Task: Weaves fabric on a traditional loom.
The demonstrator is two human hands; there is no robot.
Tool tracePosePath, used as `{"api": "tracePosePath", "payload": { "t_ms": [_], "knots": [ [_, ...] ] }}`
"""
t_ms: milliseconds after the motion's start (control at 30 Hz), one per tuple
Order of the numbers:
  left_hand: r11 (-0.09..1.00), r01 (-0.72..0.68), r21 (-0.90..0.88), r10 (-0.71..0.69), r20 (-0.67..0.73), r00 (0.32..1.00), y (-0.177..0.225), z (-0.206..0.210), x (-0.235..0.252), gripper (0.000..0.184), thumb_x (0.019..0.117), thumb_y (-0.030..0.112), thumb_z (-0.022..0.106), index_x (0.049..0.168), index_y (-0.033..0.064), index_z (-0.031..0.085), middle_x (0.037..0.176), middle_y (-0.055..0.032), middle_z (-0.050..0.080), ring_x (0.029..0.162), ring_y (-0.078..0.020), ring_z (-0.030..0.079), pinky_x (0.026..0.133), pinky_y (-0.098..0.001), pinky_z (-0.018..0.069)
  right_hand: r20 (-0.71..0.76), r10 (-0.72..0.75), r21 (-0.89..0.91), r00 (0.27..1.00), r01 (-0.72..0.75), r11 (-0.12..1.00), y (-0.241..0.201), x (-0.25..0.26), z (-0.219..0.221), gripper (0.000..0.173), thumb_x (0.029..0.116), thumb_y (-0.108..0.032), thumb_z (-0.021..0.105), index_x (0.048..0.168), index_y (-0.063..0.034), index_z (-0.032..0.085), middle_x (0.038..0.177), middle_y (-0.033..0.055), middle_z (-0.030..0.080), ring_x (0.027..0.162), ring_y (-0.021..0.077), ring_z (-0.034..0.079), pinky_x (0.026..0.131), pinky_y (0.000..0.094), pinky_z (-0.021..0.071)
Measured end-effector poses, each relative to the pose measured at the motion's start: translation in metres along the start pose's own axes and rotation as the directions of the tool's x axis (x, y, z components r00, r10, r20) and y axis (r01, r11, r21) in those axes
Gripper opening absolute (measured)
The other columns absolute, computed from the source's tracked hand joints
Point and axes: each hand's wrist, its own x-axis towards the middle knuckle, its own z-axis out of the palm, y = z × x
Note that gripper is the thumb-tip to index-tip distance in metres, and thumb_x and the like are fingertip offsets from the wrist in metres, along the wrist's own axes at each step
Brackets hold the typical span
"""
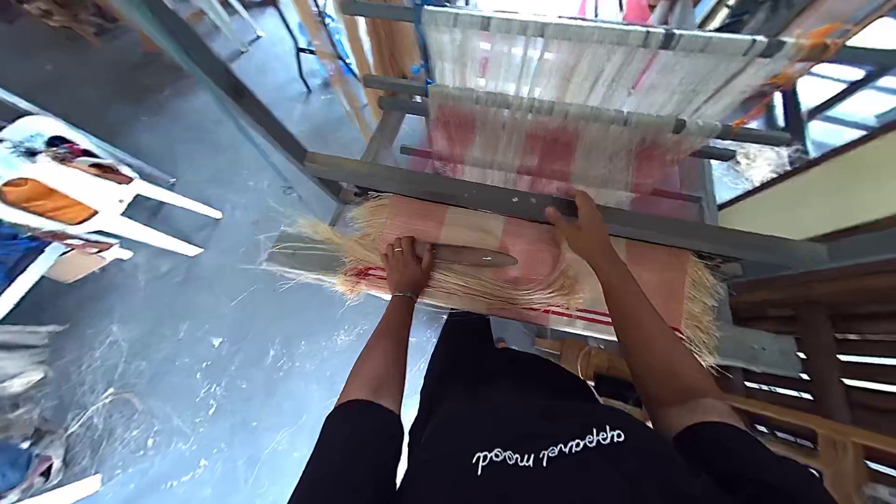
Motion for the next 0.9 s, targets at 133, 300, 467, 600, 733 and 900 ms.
{"api": "tracePosePath", "payload": {
  "t_ms": [133, 300, 467, 600, 733, 900],
  "knots": [
    [1.0, 0.012, -0.012, -0.012, -0.002, 1.0, -0.001, 0.005, 0.0, 0.067, 0.0994, 0.058, 0.036, 0.131, 0.0038, 0.059, 0.134, -0.0253, 0.058, 0.126, -0.0465, 0.053, 0.102, -0.0675, 0.0397, -0.364, 0.214, 0.371, 0.906, -0.069, 0.926, 0.037, -0.049, -0.047, 0.04, 0.109, -0.032, 0.05, 0.127, 0.0021, 0.06, 0.12, 0.0145, 0.069, 0.111, 0.0205, 0.068, 0.1, 0.0416, 0.0571],
    [1.0, 0.005, -0.009, -0.005, -0.017, 1.0, -0.001, 0.006, 0.0, 0.069, 0.0992, 0.058, 0.034, 0.13, 0.0012, 0.057, 0.133, -0.0295, 0.056, 0.126, -0.0497, 0.052, 0.101, -0.0687, 0.0388, -0.292, 0.496, 0.313, 0.818, -0.408, 0.858, 0.057, -0.098, -0.051, 0.034, 0.1066, -0.027, 0.056, 0.12, 0.0032, 0.064, 0.107, 0.0177, 0.07, 0.095, 0.0248, 0.069, 0.089, 0.0449, 0.0572],
    [1.0, 0.005, -0.001, -0.005, -0.026, 1.0, -0.002, 0.007, -0.001, 0.07, 0.0998, 0.06, 0.031, 0.13, 0.0016, 0.057, 0.133, -0.0291, 0.056, 0.126, -0.0501, 0.051, 0.102, -0.0684, 0.0383, -0.07, 0.461, 0.247, 0.885, -0.432, 0.867, 0.046, -0.104, -0.01, 0.024, 0.1015, -0.019, 0.063, 0.117, -0.0012, 0.069, 0.11, 0.0159, 0.071, 0.098, 0.0264, 0.069, 0.089, 0.0472, 0.0565],
    [1.0, 0.005, 0.003, -0.005, -0.037, 0.999, -0.001, 0.008, -0.002, 0.072, 0.0987, 0.061, 0.029, 0.129, 0.002, 0.057, 0.131, -0.0288, 0.056, 0.125, -0.0496, 0.052, 0.101, -0.0685, 0.0379, -0.021, 0.467, 0.229, 0.884, -0.451, 0.863, 0.044, -0.097, 0.01, 0.037, 0.094, -0.03, 0.076, 0.117, -0.0027, 0.066, 0.105, 0.0154, 0.068, 0.092, 0.0279, 0.064, 0.081, 0.0474, 0.0534],
    [1.0, 0.005, 0.004, -0.005, -0.044, 0.999, -0.002, 0.009, -0.002, 0.07, 0.0989, 0.06, 0.029, 0.127, 0.0016, 0.057, 0.13, -0.0285, 0.056, 0.125, -0.0489, 0.052, 0.1, -0.0668, 0.0391, 0.007, 0.444, 0.179, 0.896, -0.438, 0.881, 0.045, -0.09, 0.02, 0.038, 0.0929, -0.03, 0.077, 0.12, -0.0055, 0.067, 0.104, 0.0146, 0.068, 0.09, 0.0284, 0.064, 0.079, 0.0474, 0.053],
    [1.0, 0.001, 0.0, -0.001, -0.031, 1.0, -0.001, 0.007, -0.001, 0.068, 0.0999, 0.059, 0.029, 0.126, 0.002, 0.057, 0.129, -0.0287, 0.057, 0.123, -0.0492, 0.053, 0.097, -0.0658, 0.0405, 0.004, 0.49, 0.279, 0.872, -0.472, 0.837, 0.055, -0.085, 0.02, 0.02, 0.0944, -0.023, 0.076, 0.103, -0.0059, 0.073, 0.093, 0.0092, 0.072, 0.082, 0.021, 0.067, 0.078, 0.0439, 0.0558]
  ]
}}
